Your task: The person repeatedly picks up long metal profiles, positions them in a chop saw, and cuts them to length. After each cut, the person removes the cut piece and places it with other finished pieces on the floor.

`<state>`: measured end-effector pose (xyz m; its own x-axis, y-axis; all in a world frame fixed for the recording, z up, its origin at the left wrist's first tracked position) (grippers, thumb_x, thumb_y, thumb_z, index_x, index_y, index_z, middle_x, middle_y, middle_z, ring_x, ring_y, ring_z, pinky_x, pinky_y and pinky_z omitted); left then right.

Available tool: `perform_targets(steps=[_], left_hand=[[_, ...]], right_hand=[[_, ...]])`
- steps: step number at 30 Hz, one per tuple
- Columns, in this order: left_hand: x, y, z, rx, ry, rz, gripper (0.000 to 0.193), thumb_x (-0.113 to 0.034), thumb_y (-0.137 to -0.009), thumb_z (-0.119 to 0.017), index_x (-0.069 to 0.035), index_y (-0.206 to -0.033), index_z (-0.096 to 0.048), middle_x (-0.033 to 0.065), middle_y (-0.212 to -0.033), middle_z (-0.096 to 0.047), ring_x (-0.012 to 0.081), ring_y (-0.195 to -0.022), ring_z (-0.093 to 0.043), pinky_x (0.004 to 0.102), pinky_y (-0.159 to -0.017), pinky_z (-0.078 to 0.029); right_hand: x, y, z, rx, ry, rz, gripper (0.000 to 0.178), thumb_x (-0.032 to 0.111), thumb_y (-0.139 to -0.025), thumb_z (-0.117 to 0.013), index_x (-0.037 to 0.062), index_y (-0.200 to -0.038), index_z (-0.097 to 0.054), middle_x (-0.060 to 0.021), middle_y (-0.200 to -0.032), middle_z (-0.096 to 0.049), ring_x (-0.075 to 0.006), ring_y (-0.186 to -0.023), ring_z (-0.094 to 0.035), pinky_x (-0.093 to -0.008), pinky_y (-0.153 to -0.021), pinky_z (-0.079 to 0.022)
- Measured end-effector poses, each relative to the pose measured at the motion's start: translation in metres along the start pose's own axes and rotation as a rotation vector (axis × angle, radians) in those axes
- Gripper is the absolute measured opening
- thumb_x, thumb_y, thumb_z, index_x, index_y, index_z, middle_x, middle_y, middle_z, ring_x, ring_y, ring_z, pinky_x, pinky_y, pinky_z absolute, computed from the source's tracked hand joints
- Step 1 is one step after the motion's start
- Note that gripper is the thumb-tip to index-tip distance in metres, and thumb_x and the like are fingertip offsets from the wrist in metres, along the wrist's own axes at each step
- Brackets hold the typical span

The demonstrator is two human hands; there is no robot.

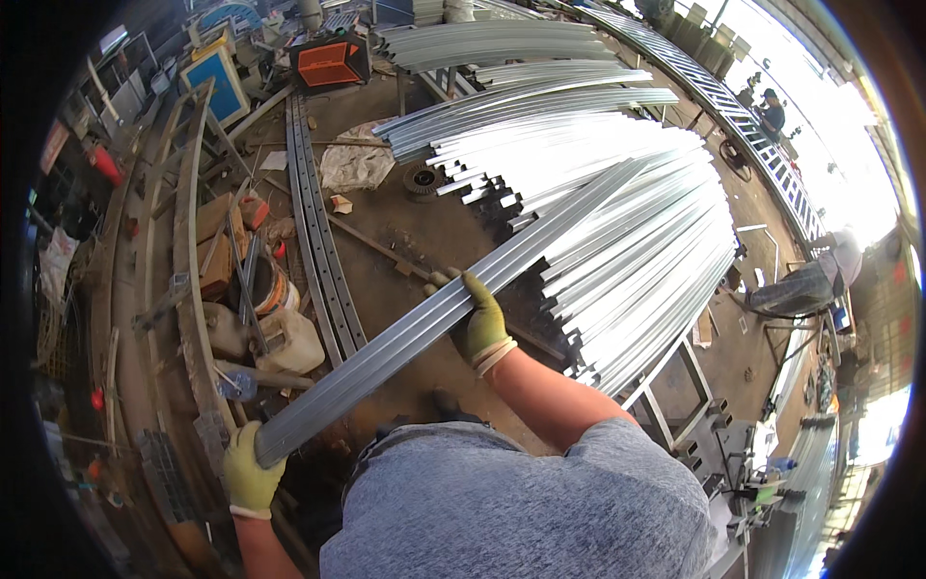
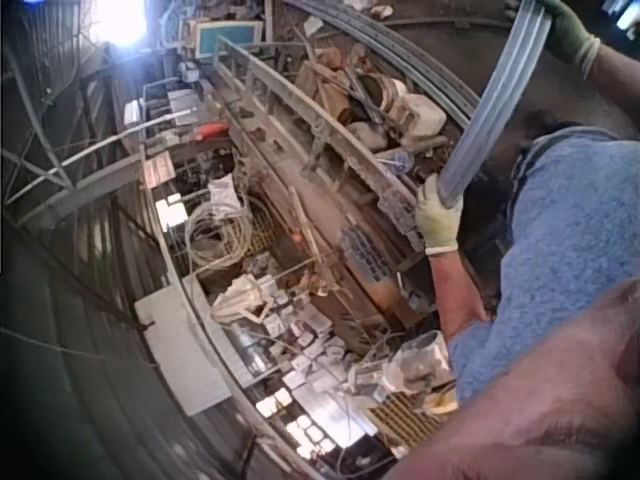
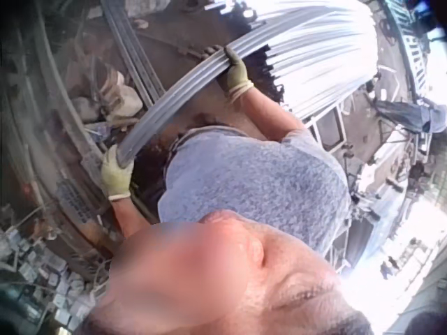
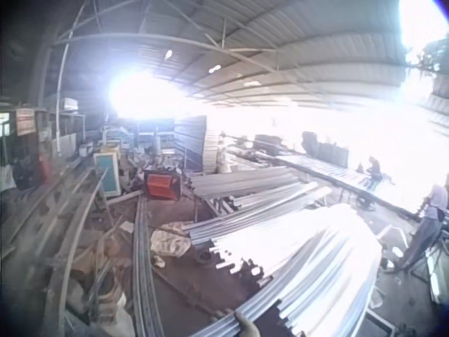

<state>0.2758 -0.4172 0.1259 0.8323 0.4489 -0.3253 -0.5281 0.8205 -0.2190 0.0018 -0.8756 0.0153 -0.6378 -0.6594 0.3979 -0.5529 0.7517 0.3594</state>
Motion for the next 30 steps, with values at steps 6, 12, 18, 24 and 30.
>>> perform_targets(steps=[6, 12, 18, 24, 30], left_hand=[[-0.133, -0.165, -0.086, 0.062, 0.035, -0.154, 0.077, -0.026, -0.08, -0.107, -0.01, -0.149, -0.075, 0.018, -0.13, -0.081, 0.0498, -0.114, -0.081, 0.0614, -0.099, -0.065], [-0.289, -0.308, -0.208, 0.142, 0.124, -0.293, 0.089, -0.033, -0.087, -0.107, -0.01, -0.163, -0.067, 0.0191, -0.144, -0.08, 0.0472, -0.12, -0.082, 0.0589, -0.104, -0.067], [-0.336, -0.349, -0.268, 0.051, 0.411, -0.405, 0.102, -0.033, -0.097, -0.101, -0.006, -0.183, -0.055, 0.0219, -0.185, -0.061, 0.0472, -0.154, -0.071, 0.0566, -0.126, -0.061], [-0.152, -0.204, -0.317, 0.093, 0.549, -0.078, 0.072, -0.023, -0.106, -0.09, -0.002, -0.172, -0.067, 0.0274, -0.174, -0.07, 0.0499, -0.151, -0.075, 0.0529, -0.128, -0.062], [0.035, 0.04, -0.344, 0.216, 0.54, 0.672, 0.068, -0.036, -0.112, -0.085, -0.007, -0.172, -0.072, 0.0284, -0.171, -0.073, 0.0483, -0.158, -0.07, 0.0558, -0.136, -0.055]], right_hand=[[0.057, -0.032, 0.025, 0.075, 0.092, -0.006, 0.066, 0.06, -0.121, -0.076, 0.0072, -0.16, -0.072, -0.0152, -0.151, -0.083, -0.0399, -0.145, -0.077, -0.0634, -0.132, -0.057], [0.046, -0.022, 0.052, 0.199, 0.103, -0.167, 0.071, 0.066, -0.127, -0.065, 0.0098, -0.169, -0.068, -0.0094, -0.151, -0.082, -0.0317, -0.137, -0.079, -0.0496, -0.12, -0.061], [0.056, -0.042, 0.109, 0.045, 0.228, -0.102, 0.068, 0.057, -0.13, -0.062, 0.009, -0.178, -0.061, -0.0133, -0.167, -0.075, -0.0328, -0.147, -0.073, -0.0513, -0.124, -0.058], [0.03, -0.028, 0.098, -0.081, 0.644, -0.067, 0.062, 0.045, -0.128, -0.069, 0.005, -0.176, -0.064, -0.0201, -0.17, -0.075, -0.0389, -0.149, -0.076, -0.0529, -0.126, -0.06], [0.033, -0.039, -0.053, 0.822, 1.972, 0.781, 0.071, 0.028, -0.115, -0.081, 0.0038, -0.179, -0.064, -0.0252, -0.174, -0.071, -0.0497, -0.158, -0.067, -0.0614, -0.138, -0.05]])
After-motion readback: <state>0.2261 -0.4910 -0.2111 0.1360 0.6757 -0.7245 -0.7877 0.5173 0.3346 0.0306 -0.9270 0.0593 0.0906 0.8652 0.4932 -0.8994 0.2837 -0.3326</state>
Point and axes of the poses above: each hand's wrist, its own y-axis away from the middle knuckle, its own z-axis out of the back of the hand, x = y × z, the point moved 6 cm from there along -y, towards the middle knuckle
